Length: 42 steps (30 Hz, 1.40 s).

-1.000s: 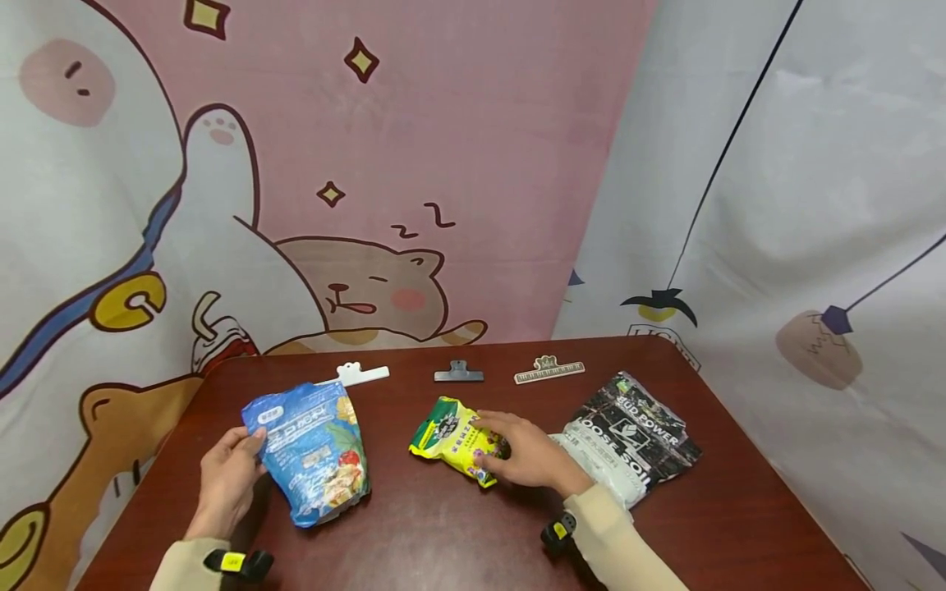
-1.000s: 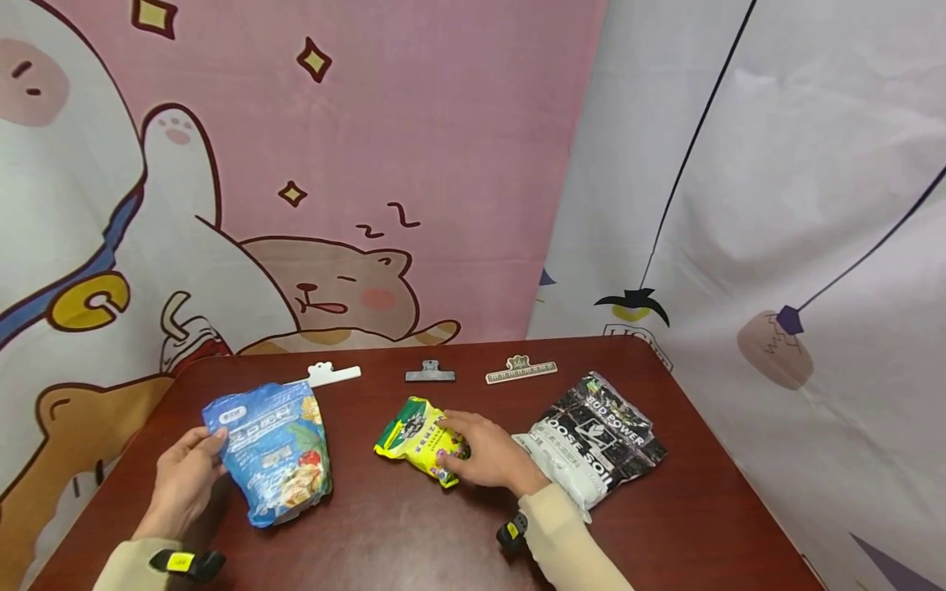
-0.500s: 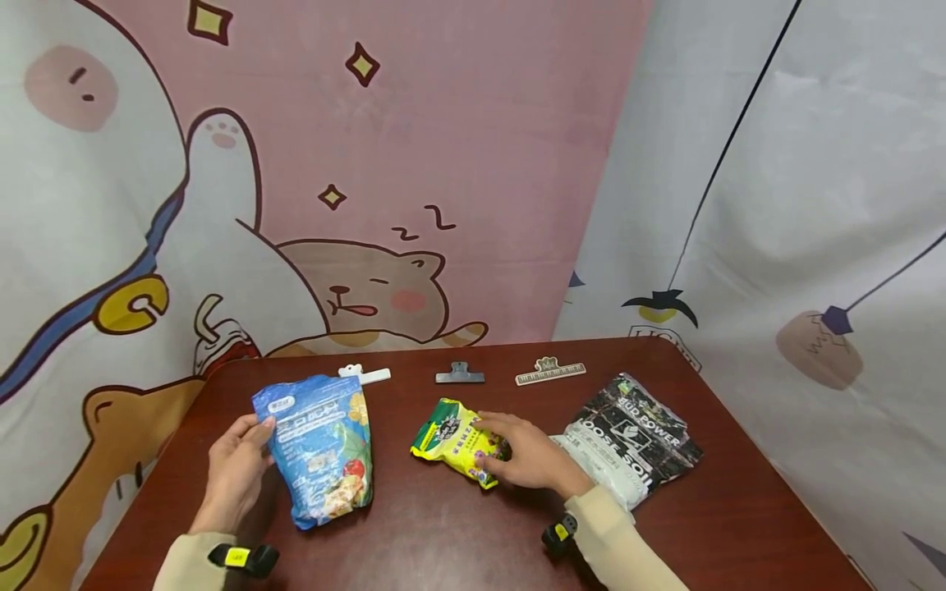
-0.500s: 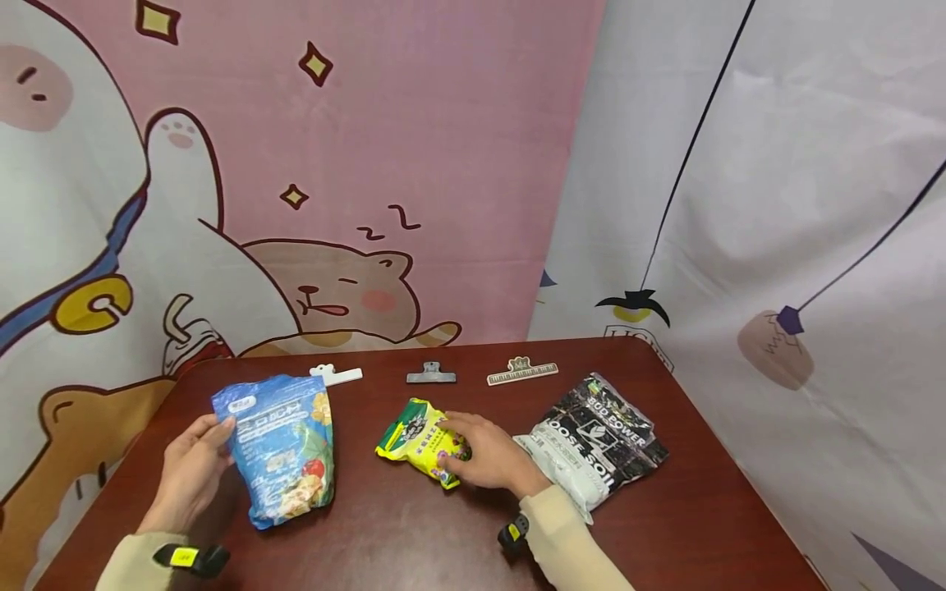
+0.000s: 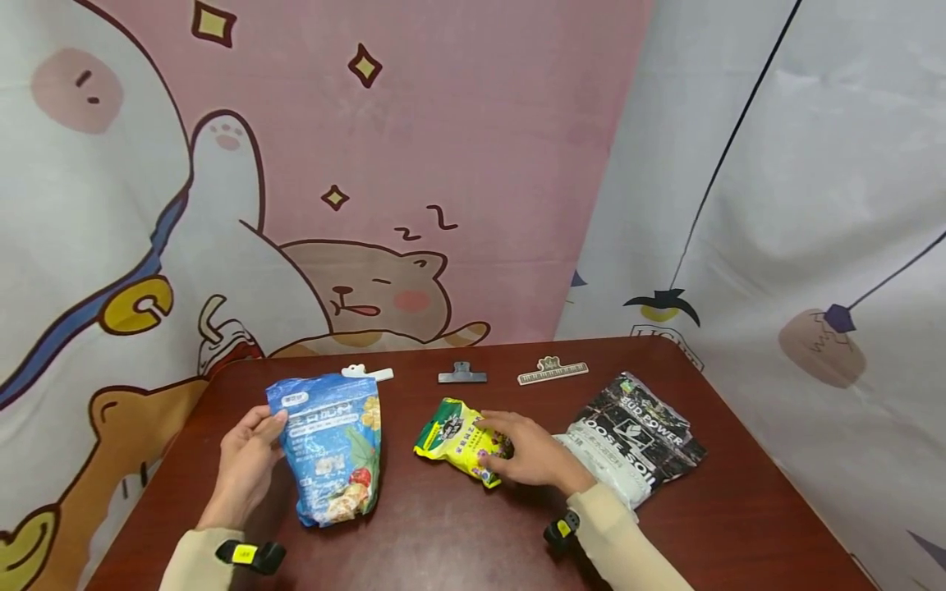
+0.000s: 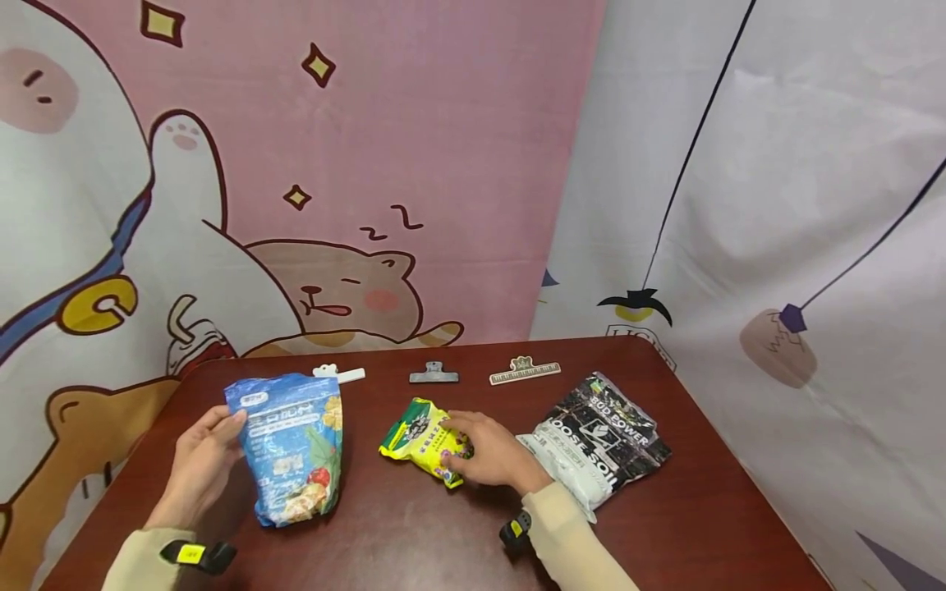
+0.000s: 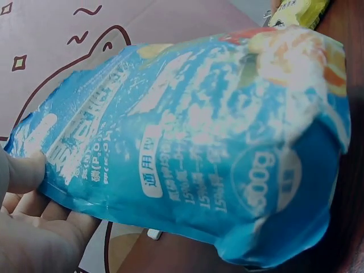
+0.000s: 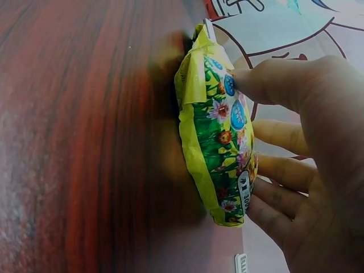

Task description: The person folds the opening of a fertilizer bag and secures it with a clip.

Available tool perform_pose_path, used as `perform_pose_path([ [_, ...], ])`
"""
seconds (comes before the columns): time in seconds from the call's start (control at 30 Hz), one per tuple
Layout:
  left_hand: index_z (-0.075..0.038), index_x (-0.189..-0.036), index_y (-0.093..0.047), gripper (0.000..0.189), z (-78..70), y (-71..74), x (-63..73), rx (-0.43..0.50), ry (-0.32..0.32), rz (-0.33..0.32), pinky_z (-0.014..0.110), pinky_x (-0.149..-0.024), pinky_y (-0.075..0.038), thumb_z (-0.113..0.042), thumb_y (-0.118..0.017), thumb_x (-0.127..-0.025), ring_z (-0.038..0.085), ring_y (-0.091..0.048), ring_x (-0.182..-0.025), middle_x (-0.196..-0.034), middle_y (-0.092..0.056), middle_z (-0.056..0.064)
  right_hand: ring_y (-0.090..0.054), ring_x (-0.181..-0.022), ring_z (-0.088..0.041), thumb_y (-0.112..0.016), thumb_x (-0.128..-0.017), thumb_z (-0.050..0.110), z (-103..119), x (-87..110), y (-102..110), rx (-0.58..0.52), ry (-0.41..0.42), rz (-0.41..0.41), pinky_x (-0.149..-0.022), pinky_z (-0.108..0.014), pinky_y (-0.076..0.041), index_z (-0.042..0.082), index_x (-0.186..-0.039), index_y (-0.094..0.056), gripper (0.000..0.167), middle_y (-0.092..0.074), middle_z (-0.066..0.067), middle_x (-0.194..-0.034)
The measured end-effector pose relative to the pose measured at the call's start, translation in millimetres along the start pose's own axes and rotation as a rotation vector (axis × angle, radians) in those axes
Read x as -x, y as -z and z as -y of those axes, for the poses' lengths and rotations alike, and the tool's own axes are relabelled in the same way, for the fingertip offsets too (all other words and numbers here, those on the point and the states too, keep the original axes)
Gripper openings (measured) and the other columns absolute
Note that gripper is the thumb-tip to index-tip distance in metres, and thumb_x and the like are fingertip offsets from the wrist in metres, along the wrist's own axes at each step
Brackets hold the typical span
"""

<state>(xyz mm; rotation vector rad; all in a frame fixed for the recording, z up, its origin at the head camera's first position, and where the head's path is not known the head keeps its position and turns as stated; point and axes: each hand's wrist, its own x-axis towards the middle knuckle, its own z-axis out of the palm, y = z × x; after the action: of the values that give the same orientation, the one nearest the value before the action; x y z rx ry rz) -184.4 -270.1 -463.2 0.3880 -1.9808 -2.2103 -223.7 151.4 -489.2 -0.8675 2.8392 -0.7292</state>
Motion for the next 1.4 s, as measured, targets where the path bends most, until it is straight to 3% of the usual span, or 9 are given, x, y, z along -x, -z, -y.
perform_pose_path([
  [0.4,-0.008,-0.113,-0.063,0.027,-5.6,-4.8,5.6,0.021,-0.057,0.056,0.023,-0.071,-0.056,-0.032,-0.065,-0.101,0.008,-0.064,-0.079,-0.091,-0.073,-0.010,-0.050,-0.142,-0.029,-0.073,-0.092,0.038,10,-2.7,5,-0.051,0.001,0.000,-0.114,-0.053,-0.044,0.016,-0.144,-0.060,0.058,-0.053,-0.008,-0.155],
  [0.83,-0.008,-0.110,-0.063,0.021,-7.7,-3.4,9.1,0.033,-0.149,0.111,0.023,-0.070,-0.057,-0.027,-0.063,-0.102,0.006,-0.065,-0.077,-0.089,-0.074,-0.009,-0.052,-0.141,-0.024,-0.073,-0.094,0.040,25,-14.6,3,-0.118,0.054,-0.062,-0.113,-0.051,-0.045,0.017,-0.146,-0.057,0.059,-0.055,-0.006,-0.153],
  [1.03,-0.006,-0.111,-0.063,0.021,-8.8,-3.6,12.8,0.034,-0.171,0.113,0.022,-0.071,-0.057,-0.025,-0.063,-0.102,0.007,-0.065,-0.076,-0.089,-0.073,-0.008,-0.052,-0.141,-0.019,-0.072,-0.095,0.044,44,-20.1,4,-0.266,0.046,-0.059,-0.114,-0.050,-0.045,0.029,-0.148,-0.054,0.058,-0.053,0.005,-0.154],
  [1.17,-0.005,-0.113,-0.063,0.021,-8.3,-3.6,14.7,0.038,-0.190,0.122,0.021,-0.073,-0.057,-0.024,-0.062,-0.103,0.007,-0.065,-0.077,-0.091,-0.074,-0.008,-0.054,-0.139,-0.026,-0.071,-0.095,0.044,58,-24.0,5,-0.375,0.056,-0.050,-0.112,-0.055,-0.046,0.032,-0.149,-0.053,0.058,-0.051,0.007,-0.156],
  [1.4,-0.005,-0.111,-0.064,0.018,-8.5,-6.8,19.9,0.067,-0.220,0.102,0.019,-0.074,-0.057,-0.020,-0.063,-0.103,0.007,-0.064,-0.077,-0.089,-0.073,-0.007,-0.054,-0.139,-0.017,-0.068,-0.096,0.052,82,-33.3,-2,-0.453,0.055,-0.065,-0.111,-0.052,-0.046,0.039,-0.145,-0.054,0.053,-0.057,0.016,-0.148],
])
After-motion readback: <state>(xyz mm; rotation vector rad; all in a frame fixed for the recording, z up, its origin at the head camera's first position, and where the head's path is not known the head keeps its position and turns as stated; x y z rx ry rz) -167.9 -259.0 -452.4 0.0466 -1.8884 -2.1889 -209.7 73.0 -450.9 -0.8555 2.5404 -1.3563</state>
